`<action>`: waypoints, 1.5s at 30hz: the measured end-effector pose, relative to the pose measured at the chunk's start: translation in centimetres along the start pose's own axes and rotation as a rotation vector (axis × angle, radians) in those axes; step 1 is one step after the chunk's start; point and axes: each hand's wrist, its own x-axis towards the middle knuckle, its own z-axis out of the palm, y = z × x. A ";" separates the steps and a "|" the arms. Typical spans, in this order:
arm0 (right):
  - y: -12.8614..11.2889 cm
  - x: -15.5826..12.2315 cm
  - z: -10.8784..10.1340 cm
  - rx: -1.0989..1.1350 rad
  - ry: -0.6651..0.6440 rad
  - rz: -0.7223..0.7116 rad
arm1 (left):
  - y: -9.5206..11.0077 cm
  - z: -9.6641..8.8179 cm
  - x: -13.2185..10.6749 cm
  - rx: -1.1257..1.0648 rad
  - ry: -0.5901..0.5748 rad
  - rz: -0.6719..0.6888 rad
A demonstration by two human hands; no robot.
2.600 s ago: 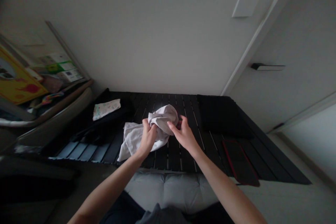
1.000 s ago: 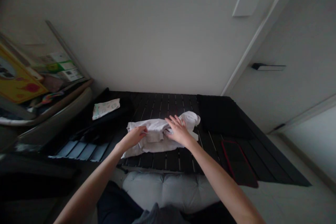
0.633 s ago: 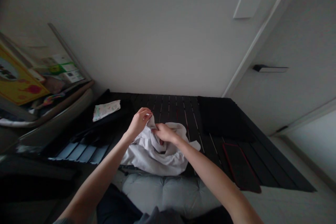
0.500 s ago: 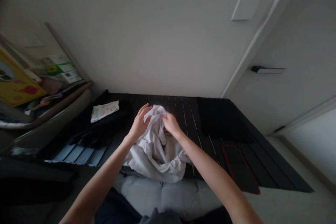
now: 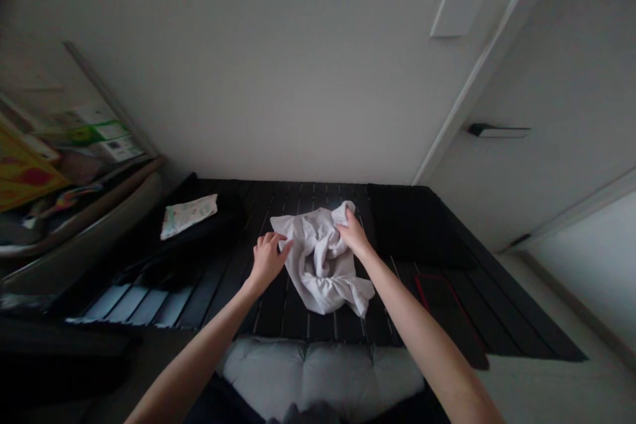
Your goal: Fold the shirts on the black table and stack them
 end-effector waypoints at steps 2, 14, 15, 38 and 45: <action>-0.5 0.2 0.8 0.121 0.013 -0.049 | 2.0 1.0 0.7 0.004 -0.086 0.084; -3.0 7.2 -8.8 0.042 0.462 -0.182 | -9.5 -5.3 10.2 -0.299 0.454 -0.207; -2.9 7.7 -9.0 0.013 0.449 -0.120 | -10.5 -6.0 11.1 -0.334 0.502 -0.219; -6.8 -5.8 -4.3 -0.948 -0.339 0.160 | -5.2 -5.9 0.1 0.063 -0.397 0.209; -8.3 -7.1 -5.2 -0.932 -0.692 0.169 | -4.8 -9.1 -1.2 0.008 -0.832 0.224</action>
